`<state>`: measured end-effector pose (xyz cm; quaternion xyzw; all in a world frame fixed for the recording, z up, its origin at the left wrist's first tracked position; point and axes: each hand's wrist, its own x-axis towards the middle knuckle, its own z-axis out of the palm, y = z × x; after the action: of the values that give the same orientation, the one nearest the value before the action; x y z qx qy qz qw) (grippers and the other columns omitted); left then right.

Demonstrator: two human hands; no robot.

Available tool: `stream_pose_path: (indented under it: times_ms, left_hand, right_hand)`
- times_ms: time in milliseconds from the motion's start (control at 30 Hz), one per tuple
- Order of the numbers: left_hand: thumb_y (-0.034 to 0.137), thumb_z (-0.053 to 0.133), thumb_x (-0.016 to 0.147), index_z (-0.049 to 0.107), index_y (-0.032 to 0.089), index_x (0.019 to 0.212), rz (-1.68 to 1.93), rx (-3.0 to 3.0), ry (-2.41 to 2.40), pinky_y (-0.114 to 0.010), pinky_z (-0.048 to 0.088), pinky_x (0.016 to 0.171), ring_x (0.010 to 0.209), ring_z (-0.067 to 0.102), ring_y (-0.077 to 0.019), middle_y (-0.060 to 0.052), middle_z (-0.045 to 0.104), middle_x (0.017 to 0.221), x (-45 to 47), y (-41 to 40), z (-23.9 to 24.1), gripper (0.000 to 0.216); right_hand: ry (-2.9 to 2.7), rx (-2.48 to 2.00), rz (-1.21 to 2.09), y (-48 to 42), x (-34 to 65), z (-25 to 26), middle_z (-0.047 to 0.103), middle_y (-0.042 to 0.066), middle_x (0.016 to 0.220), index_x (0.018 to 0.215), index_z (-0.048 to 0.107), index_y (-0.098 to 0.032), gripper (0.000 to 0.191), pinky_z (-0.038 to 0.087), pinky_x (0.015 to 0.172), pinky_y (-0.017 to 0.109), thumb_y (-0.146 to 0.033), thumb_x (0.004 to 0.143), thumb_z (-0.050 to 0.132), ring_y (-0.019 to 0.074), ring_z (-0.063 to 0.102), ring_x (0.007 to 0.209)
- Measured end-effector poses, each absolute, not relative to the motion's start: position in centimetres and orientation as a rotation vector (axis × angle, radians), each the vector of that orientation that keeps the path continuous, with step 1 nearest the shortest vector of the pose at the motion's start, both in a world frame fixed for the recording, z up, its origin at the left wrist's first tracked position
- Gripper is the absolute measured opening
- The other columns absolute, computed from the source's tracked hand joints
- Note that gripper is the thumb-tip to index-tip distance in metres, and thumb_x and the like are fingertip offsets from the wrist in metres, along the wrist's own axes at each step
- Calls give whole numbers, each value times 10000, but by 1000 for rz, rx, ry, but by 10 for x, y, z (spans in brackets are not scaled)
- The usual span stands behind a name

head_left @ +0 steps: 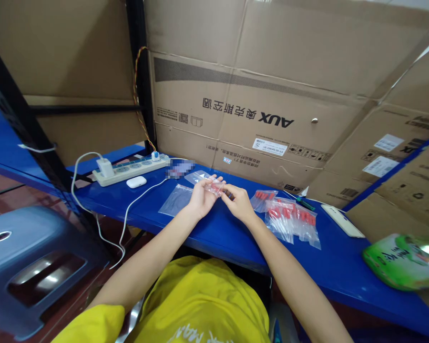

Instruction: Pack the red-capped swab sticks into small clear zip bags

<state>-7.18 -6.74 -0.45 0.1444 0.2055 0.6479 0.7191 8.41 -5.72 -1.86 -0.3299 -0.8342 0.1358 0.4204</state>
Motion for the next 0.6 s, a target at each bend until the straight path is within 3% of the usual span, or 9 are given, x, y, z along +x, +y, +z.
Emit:
stream_pose_path:
  times_ms: [300, 500, 600]
  left_hand:
    - [21, 571, 753, 641, 136, 1113, 1415, 341, 476, -309, 585, 793, 907, 746, -215, -138, 757, 1060, -72, -68, -5, 385]
    - [64, 573, 753, 632, 161, 1116, 1461, 274, 432, -423, 605, 927, 995, 756, -266, -122, 758, 1049, -74, -69, -1, 380]
    - [83, 584, 765, 621, 181, 1129, 1571, 213, 437, -404, 598, 937, 1010, 747, -248, -104, 750, 1073, -76, -68, 0, 378]
  right_hand:
    - [-1871, -991, 319, -56, 80, -24, 725, -5, 774, 946, 684, -234, 151, 468, 657, 276, -375, 964, 633, 153, 613, 610]
    - [-1878, -1016, 333, -55, 81, -24, 681, -19, 678, 776, 642, -228, 280, 423, 634, 270, -441, 947, 704, 148, 601, 603]
    - [-1939, -1021, 262, -58, 79, -25, 678, -14, 676, 750, 634, -222, 337, 407, 640, 275, -446, 1001, 658, 148, 603, 609]
